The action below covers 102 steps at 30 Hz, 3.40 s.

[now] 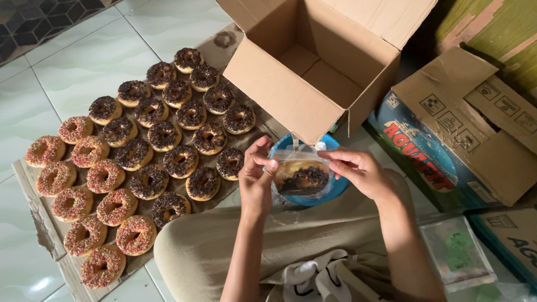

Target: The person sits on the floor and individually places donuts into clear plastic bags, then puts the packaged donuts into a cardboard box. The donuts are arranged on a large tray nearby.

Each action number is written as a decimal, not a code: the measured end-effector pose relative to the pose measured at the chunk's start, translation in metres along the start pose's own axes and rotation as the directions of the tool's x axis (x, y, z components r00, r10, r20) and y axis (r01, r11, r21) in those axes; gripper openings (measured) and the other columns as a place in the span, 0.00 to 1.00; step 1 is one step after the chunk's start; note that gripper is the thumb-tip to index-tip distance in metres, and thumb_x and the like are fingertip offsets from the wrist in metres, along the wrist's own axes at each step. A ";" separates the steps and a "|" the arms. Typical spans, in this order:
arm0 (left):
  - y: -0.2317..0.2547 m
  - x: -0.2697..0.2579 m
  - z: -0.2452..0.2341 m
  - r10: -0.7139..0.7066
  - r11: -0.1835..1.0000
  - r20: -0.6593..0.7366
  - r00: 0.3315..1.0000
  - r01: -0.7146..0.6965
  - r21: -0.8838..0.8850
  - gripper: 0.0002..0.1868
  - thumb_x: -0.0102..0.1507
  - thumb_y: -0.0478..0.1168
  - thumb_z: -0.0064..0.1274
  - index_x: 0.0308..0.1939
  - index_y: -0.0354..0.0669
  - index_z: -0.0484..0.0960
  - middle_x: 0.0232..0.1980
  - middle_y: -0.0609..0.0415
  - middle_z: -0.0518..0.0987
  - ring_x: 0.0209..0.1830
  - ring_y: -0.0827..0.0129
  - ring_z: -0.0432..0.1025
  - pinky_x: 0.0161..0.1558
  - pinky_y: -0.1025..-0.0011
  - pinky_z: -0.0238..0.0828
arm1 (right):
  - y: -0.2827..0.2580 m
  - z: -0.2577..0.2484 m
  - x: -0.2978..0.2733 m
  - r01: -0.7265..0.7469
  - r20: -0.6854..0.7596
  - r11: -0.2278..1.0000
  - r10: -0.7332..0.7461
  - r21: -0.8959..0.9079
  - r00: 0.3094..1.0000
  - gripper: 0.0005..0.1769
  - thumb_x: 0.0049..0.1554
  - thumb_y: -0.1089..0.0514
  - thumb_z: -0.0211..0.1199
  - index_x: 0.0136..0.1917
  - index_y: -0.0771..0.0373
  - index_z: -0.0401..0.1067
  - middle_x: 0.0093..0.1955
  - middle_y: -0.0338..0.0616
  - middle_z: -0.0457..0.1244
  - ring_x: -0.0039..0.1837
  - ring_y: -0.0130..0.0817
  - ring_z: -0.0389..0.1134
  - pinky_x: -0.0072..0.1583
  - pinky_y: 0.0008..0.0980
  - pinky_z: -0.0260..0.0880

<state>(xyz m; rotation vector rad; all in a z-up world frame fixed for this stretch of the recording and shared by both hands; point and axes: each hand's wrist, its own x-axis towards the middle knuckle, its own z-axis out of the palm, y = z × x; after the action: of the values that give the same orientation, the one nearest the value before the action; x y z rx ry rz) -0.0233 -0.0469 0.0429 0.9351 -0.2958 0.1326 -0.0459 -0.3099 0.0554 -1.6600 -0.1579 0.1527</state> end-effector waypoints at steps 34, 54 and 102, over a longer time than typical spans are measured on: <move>-0.106 0.019 -0.004 -0.286 0.899 -0.431 0.856 0.395 0.188 0.20 0.60 0.44 0.70 0.31 0.38 0.73 0.28 0.59 0.73 0.26 0.77 0.62 0.28 0.76 0.60 | 0.023 0.074 0.045 0.132 -0.562 0.976 -0.012 0.175 0.827 0.25 0.53 0.56 0.71 0.60 0.65 0.68 0.52 0.39 0.69 0.52 0.27 0.71 0.53 0.30 0.73; -0.188 -0.015 -0.031 -0.487 0.181 0.111 0.866 -0.024 0.983 0.34 0.48 0.38 0.72 0.57 0.39 0.77 0.65 0.38 0.66 0.66 0.42 0.60 0.63 0.46 0.57 | 0.220 -0.260 0.348 -0.257 -0.315 -0.341 0.126 -0.904 0.941 0.15 0.60 0.53 0.67 0.58 0.62 0.77 0.54 0.51 0.71 0.57 0.44 0.73 0.53 0.40 0.75; -0.042 -0.034 0.001 -0.287 0.529 -0.186 0.940 0.318 0.787 0.08 0.63 0.36 0.61 0.43 0.34 0.85 0.33 0.49 0.85 0.34 0.73 0.79 0.40 0.75 0.75 | 0.057 -0.023 -0.011 -0.147 -0.021 0.978 0.152 0.151 0.988 0.11 0.55 0.60 0.68 0.49 0.70 0.76 0.44 0.42 0.72 0.46 0.29 0.75 0.53 0.27 0.74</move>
<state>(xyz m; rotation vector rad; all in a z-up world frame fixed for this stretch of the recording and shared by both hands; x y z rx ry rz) -0.0458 -0.0717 0.0006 1.9047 -0.0067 -0.0581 -0.0519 -0.3398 0.0012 -1.5240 0.0040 0.2456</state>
